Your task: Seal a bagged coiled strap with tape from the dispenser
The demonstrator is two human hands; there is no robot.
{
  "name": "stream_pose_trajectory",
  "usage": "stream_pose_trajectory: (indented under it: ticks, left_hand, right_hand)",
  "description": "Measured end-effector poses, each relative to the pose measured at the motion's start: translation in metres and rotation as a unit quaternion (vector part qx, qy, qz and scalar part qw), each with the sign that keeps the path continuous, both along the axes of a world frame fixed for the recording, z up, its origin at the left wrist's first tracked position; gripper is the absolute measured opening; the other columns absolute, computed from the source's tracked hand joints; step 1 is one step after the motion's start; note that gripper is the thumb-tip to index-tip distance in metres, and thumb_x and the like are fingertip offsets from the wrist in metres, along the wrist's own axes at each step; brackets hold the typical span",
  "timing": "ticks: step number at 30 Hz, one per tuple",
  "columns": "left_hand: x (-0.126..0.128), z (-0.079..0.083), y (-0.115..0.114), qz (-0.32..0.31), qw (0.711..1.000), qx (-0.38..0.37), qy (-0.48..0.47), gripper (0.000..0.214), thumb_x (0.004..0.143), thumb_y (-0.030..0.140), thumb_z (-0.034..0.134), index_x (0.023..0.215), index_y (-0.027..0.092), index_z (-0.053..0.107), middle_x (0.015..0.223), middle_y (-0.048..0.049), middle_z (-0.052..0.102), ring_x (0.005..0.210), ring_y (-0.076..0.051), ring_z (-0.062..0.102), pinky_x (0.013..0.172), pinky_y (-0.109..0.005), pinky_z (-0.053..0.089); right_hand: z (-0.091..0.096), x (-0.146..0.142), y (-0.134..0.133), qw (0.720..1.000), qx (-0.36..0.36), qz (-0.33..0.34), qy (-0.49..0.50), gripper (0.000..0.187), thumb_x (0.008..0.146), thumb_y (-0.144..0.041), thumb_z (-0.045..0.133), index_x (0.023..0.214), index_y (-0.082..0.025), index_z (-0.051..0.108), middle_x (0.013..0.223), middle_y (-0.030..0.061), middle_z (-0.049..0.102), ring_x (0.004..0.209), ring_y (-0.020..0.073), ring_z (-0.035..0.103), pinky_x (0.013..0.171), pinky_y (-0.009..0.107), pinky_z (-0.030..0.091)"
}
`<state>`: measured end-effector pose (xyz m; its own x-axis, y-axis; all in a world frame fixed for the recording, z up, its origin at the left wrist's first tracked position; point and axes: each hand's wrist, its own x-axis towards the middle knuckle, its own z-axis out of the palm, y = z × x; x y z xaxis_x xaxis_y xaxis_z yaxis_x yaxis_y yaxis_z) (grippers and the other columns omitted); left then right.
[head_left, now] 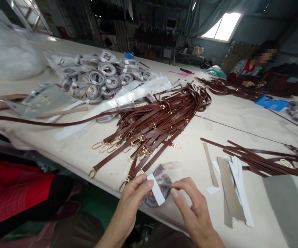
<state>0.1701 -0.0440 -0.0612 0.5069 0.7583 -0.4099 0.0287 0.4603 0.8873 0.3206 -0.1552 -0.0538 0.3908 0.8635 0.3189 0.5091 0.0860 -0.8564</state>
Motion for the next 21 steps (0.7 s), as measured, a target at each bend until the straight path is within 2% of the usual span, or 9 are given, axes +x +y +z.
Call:
stream_pose_trajectory:
  ticks: [2,4,7,9,11,13,15,18,21]
  left_hand:
    - [0.002,-0.001,-0.003,0.003,1.0,0.016,-0.009,0.033,0.078,0.048,0.073,0.075,0.017,0.064,0.064,0.0026,0.055,0.057,-0.009,0.044,0.052,-0.018,0.03]
    - [0.006,-0.002,-0.007,0.01,0.999,0.024,-0.024,0.033,0.078,0.045,0.075,0.07,0.016,0.062,0.062,0.003,0.054,0.058,-0.009,0.044,0.052,-0.017,0.033]
    - [0.012,-0.005,-0.012,0.075,0.996,-0.042,-0.038,0.035,0.069,0.043,0.081,0.07,0.017,0.059,0.061,0.0033,0.055,0.057,-0.009,0.047,0.051,-0.015,0.036]
    - [0.016,-0.006,-0.012,0.132,0.985,-0.105,-0.035,0.04,0.06,0.043,0.085,0.071,0.017,0.056,0.058,0.0037,0.055,0.052,-0.008,0.047,0.044,-0.013,0.029]
    - [0.019,-0.006,-0.009,0.163,0.977,-0.131,-0.031,0.045,0.055,0.044,0.087,0.072,0.017,0.056,0.055,0.0041,0.055,0.045,-0.005,0.039,0.039,-0.012,0.016]
    - [0.02,-0.007,-0.005,0.175,0.976,-0.125,-0.027,0.047,0.053,0.046,0.087,0.074,0.017,0.057,0.055,0.0039,0.056,0.043,-0.003,0.035,0.039,-0.012,0.011]
    - [0.02,-0.006,-0.002,0.183,0.976,-0.118,-0.023,0.048,0.052,0.044,0.089,0.076,0.017,0.058,0.057,0.0034,0.058,0.047,-0.004,0.039,0.039,-0.011,0.013]
    - [0.018,-0.004,0.0,0.173,0.978,-0.115,-0.017,0.048,0.052,0.044,0.09,0.077,0.016,0.06,0.057,0.0035,0.058,0.048,-0.004,0.04,0.039,-0.01,0.016]
    - [0.014,-0.004,-0.001,0.174,0.978,-0.118,-0.007,0.052,0.045,0.038,0.093,0.08,0.016,0.062,0.06,0.004,0.061,0.049,-0.004,0.042,0.04,-0.01,0.022]
  right_hand:
    - [-0.005,-0.01,0.003,0.998,-0.06,0.005,0.021,0.014,0.097,-0.034,0.06,0.09,-0.023,0.065,0.078,-0.0012,0.064,0.075,0.0164,0.06,0.069,0.028,0.047]
    - [-0.009,-0.017,0.01,0.996,-0.082,0.007,0.024,0.022,0.097,-0.036,0.06,0.081,-0.021,0.062,0.072,-0.0015,0.063,0.069,0.016,0.059,0.065,0.028,0.044]
    - [-0.009,-0.02,0.017,0.996,0.007,0.011,-0.093,0.023,0.1,-0.021,0.051,0.08,-0.019,0.062,0.071,0.0008,0.064,0.066,0.0165,0.056,0.065,0.031,0.039]
    - [-0.007,-0.022,0.018,0.974,0.101,0.044,-0.197,0.02,0.099,-0.014,0.048,0.085,-0.018,0.063,0.075,0.0036,0.066,0.068,0.017,0.055,0.065,0.033,0.038]
    - [-0.009,-0.027,0.016,0.948,0.176,0.074,-0.256,0.022,0.1,-0.015,0.048,0.083,-0.017,0.062,0.067,0.0023,0.062,0.062,0.0157,0.053,0.059,0.031,0.038]
    - [-0.018,-0.034,0.011,0.936,0.197,0.093,-0.275,0.029,0.103,-0.023,0.046,0.078,-0.018,0.06,0.057,-0.0006,0.056,0.053,0.0143,0.049,0.051,0.029,0.035]
    - [-0.029,-0.039,0.004,0.943,0.164,0.108,-0.27,0.04,0.106,-0.036,0.039,0.079,-0.019,0.062,0.052,-0.0022,0.052,0.047,0.014,0.046,0.046,0.029,0.033]
    - [-0.038,-0.035,-0.013,0.954,0.096,0.155,-0.237,0.049,0.105,-0.052,0.031,0.101,-0.016,0.065,0.059,-0.0005,0.063,0.047,0.0143,0.054,0.047,0.028,0.04]
    - [-0.026,-0.012,-0.039,0.973,0.005,0.132,-0.192,0.034,0.106,-0.04,0.04,0.11,-0.018,0.065,0.075,0.0035,0.071,0.061,0.0158,0.063,0.057,0.025,0.048]
